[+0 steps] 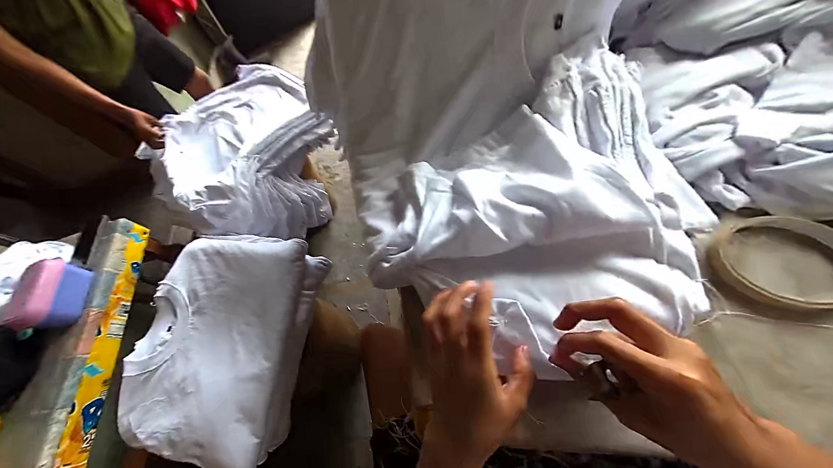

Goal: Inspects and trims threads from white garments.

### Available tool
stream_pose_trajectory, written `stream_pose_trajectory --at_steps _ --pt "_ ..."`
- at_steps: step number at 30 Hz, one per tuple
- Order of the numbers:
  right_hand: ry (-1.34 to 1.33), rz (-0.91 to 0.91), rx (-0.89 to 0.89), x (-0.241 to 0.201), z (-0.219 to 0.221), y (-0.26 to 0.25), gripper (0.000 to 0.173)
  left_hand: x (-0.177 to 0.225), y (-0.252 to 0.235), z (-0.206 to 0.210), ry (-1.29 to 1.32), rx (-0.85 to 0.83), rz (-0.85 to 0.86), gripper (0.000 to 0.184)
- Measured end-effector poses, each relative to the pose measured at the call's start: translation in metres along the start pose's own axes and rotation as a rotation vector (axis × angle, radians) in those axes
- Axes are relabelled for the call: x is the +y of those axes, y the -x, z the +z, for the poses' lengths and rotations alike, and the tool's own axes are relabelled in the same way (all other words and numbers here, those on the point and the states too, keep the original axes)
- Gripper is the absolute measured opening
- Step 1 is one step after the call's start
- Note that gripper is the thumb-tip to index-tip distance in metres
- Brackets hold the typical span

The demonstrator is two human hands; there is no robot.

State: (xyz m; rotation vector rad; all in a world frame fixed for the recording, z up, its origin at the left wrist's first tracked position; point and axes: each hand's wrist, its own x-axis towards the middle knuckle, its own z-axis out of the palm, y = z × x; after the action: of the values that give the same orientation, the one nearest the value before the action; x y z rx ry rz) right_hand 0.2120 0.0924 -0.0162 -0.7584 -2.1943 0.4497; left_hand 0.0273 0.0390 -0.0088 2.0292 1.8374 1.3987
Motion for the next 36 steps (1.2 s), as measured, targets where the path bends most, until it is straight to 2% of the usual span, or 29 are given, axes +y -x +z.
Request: stream_pose_trajectory --at_steps 2,3,4,8,10,12,14,16,17,18,20,22,23,25,26,28,29,30,33,36 --pt "0.064 0.036 -0.011 -0.003 0.003 0.0 0.03 -0.003 -0.007 0.011 -0.129 -0.038 0.028 0.04" --pt "0.077 0.073 -0.039 -0.002 0.005 0.0 0.041 -0.004 -0.008 0.011 -0.135 -0.024 0.026 0.03" --pt "0.072 0.091 -0.048 -0.001 0.007 0.0 0.045 -0.005 -0.007 0.01 -0.11 0.01 0.022 0.022" --pt "-0.003 0.008 0.016 -0.004 0.007 -0.007 0.011 -0.009 -0.002 0.006 0.018 0.125 0.079 0.014" --pt "-0.018 -0.088 0.068 -0.009 0.003 -0.016 0.009 -0.008 -0.001 0.007 -0.001 0.152 0.096 0.014" --pt "0.013 -0.184 0.09 -0.014 -0.009 -0.025 0.009 -0.011 -0.004 0.003 -0.052 0.233 0.018 0.014" --pt "0.052 -0.206 0.103 -0.017 -0.022 -0.033 0.012 -0.02 -0.009 -0.003 -0.065 0.354 -0.081 0.011" --pt "0.093 -0.127 0.148 -0.015 -0.019 -0.038 0.014 -0.021 -0.011 -0.002 0.13 0.432 -0.097 0.013" --pt "0.149 -0.07 0.188 -0.011 -0.011 -0.04 0.015 -0.015 -0.009 0.001 0.378 0.413 -0.13 0.015" --pt "0.209 -0.002 0.2 -0.004 -0.003 -0.043 0.015 -0.008 -0.008 0.004 0.692 0.359 -0.215 0.018" --pt "0.258 0.182 0.09 0.007 0.01 -0.049 0.015 -0.001 -0.006 0.006 1.156 0.281 -0.493 0.028" --pt "0.28 0.276 0.005 0.009 0.012 -0.051 0.019 0.001 -0.004 0.006 1.42 0.298 -0.761 0.033" --pt "0.299 0.273 -0.002 0.008 0.013 -0.05 0.019 0.0 -0.001 0.005 1.509 0.316 -0.83 0.032" --pt "0.33 0.25 0.01 0.009 0.016 -0.047 0.018 -0.001 0.005 0.004 1.666 0.338 -0.831 0.021" --pt "0.33 0.241 0.021 0.01 0.017 -0.046 0.018 -0.003 0.007 0.005 1.739 0.343 -0.787 0.021" --pt "0.328 0.232 0.033 0.011 0.019 -0.046 0.016 -0.006 0.007 0.006 1.827 0.363 -0.69 0.046" --pt "0.331 0.228 0.035 0.01 0.02 -0.046 0.016 -0.007 0.006 0.006 1.835 0.384 -0.669 0.055" --pt "0.335 0.222 0.034 0.009 0.021 -0.045 0.017 -0.007 0.005 0.006 1.822 0.406 -0.667 0.055" --pt "0.353 0.207 0.038 0.008 0.022 -0.044 0.019 0.002 -0.001 0.008 1.654 0.535 -0.791 0.021" --pt "0.348 0.204 0.045 0.009 0.023 -0.043 0.021 0.0 0.003 0.011 1.577 0.551 -0.756 0.027"
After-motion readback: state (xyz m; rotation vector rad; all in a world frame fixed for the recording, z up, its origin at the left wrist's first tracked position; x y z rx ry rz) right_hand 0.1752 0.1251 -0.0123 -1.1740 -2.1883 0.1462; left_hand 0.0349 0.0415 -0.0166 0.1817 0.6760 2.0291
